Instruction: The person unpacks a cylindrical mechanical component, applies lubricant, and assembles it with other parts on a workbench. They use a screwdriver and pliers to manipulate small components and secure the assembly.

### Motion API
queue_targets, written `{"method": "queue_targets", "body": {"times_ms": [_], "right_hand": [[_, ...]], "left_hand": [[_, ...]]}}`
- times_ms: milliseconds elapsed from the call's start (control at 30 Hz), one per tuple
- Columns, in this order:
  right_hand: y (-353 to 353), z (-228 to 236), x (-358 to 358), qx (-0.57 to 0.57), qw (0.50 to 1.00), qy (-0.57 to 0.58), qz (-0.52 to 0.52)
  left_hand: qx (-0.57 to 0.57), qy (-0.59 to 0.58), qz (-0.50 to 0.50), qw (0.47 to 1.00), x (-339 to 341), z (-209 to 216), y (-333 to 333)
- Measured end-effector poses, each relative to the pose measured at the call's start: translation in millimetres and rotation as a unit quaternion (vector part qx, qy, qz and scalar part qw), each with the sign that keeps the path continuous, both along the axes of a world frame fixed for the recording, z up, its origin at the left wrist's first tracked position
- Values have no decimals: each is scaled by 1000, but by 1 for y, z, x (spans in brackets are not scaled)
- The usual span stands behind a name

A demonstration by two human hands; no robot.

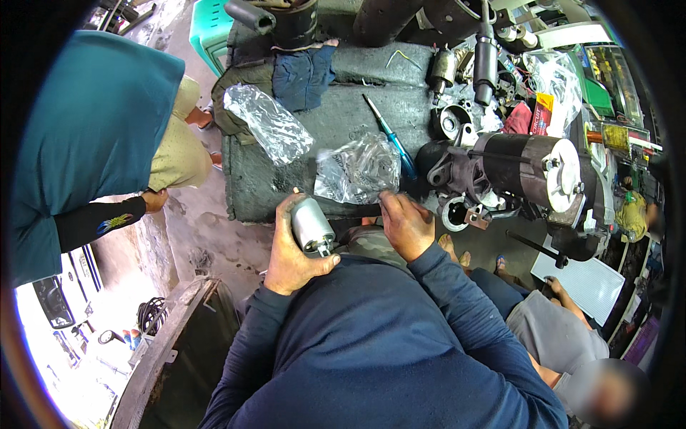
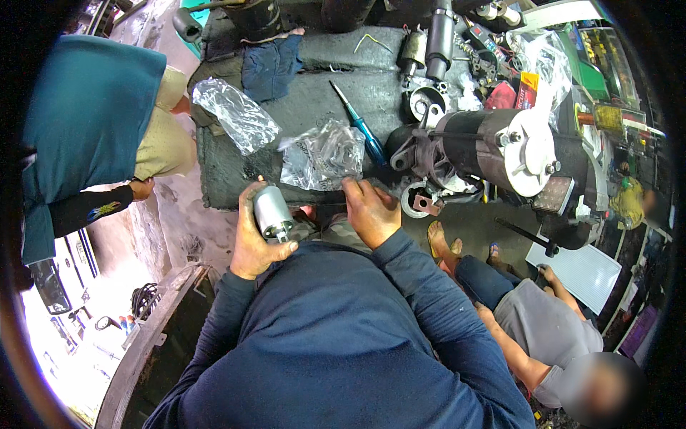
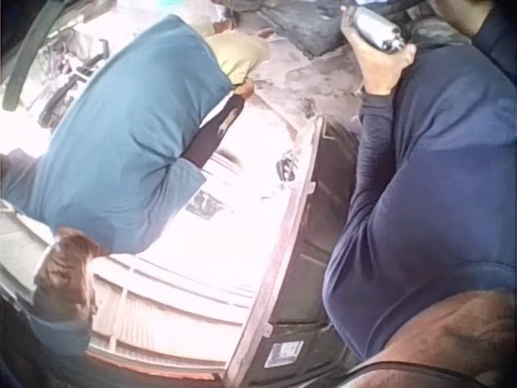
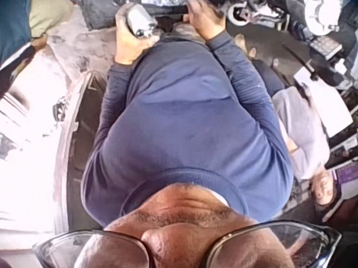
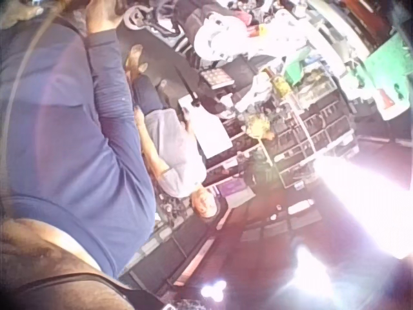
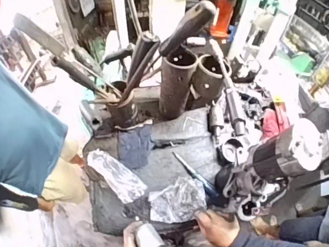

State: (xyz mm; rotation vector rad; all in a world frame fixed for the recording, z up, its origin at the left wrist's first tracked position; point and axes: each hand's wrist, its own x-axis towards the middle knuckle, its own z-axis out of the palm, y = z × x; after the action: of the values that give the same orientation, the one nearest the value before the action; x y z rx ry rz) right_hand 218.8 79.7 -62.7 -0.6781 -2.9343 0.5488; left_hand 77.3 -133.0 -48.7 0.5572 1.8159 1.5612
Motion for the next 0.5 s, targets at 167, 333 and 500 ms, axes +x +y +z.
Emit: {"method": "queue_targets", "body": {"times_ms": [167,333,500], "right_hand": [[3,2,6,-72,985,153,-9],[-3,21,-1,-134,972,184,-58],[2,36,-39,-152,966,190,-92]], "left_hand": [[-9,-16,-29,999,-3,-5,1],[14,-54,-5,998,-5,-6,1],[28,-9,-7,1000,-13,-5,1]]}}
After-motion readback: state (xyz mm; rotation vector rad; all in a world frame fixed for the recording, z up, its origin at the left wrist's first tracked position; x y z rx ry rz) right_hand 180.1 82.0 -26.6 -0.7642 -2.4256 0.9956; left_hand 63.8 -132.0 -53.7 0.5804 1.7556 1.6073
